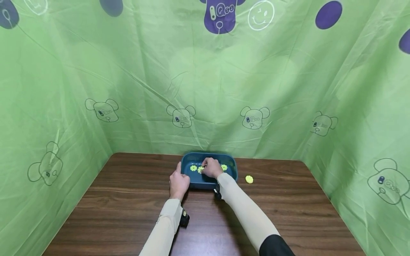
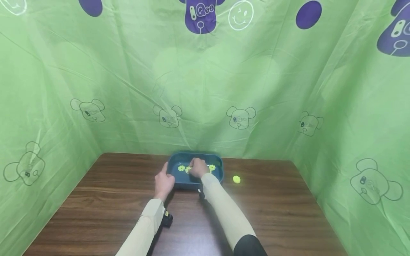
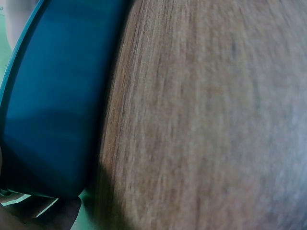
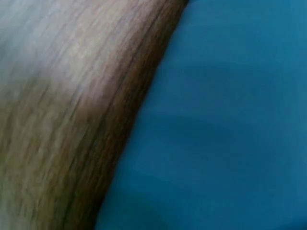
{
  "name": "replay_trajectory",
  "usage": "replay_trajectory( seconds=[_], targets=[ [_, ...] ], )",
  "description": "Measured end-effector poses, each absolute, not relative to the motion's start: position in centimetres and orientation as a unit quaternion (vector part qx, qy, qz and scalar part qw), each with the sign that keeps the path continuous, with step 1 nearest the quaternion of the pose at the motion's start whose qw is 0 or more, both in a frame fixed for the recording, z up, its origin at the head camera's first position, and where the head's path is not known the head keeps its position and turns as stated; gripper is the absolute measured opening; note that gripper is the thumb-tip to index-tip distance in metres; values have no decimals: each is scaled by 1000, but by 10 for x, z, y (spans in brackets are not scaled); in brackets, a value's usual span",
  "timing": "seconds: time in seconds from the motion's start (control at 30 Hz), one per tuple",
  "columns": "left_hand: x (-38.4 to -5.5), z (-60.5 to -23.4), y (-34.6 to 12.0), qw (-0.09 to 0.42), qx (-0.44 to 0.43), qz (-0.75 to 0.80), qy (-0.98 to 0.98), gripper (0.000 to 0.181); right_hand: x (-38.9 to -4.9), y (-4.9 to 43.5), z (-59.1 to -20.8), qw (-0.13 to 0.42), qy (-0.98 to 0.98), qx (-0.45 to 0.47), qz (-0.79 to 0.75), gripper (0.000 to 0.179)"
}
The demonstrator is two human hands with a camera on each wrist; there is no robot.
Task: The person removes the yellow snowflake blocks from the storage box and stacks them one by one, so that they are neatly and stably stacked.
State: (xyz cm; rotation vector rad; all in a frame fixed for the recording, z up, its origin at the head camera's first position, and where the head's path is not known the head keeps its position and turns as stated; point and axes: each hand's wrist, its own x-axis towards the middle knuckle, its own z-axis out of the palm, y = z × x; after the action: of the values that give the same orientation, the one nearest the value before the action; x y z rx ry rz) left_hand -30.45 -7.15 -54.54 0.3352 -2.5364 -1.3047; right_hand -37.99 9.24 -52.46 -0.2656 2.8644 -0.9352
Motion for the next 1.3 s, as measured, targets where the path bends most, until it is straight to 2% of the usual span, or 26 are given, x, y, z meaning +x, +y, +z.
replay_trajectory(
  seconds=[0.17, 0.4, 0.73, 0.97, 1.3],
  targets=[
    [-304, -546, -70, 136, 113, -452, -874, 68, -375, 106, -514, 54, 922, -121, -364, 10],
    [-303, -546, -71, 145, 116, -454, -872, 70, -373, 151, -485, 31, 882, -125, -453, 18],
    [-305, -545, -73, 153, 116, -446, -874, 70, -365, 230, -455, -6, 874, -117, -471, 22],
    [-304, -543, -73, 156, 112, -445, -875, 69, -354, 266, -460, -15, 899, -97, -426, 21],
    [-303, -546, -71, 160, 111, -443, -875, 69, -344, 289, -489, 22, 923, -22, -383, 21]
  ],
)
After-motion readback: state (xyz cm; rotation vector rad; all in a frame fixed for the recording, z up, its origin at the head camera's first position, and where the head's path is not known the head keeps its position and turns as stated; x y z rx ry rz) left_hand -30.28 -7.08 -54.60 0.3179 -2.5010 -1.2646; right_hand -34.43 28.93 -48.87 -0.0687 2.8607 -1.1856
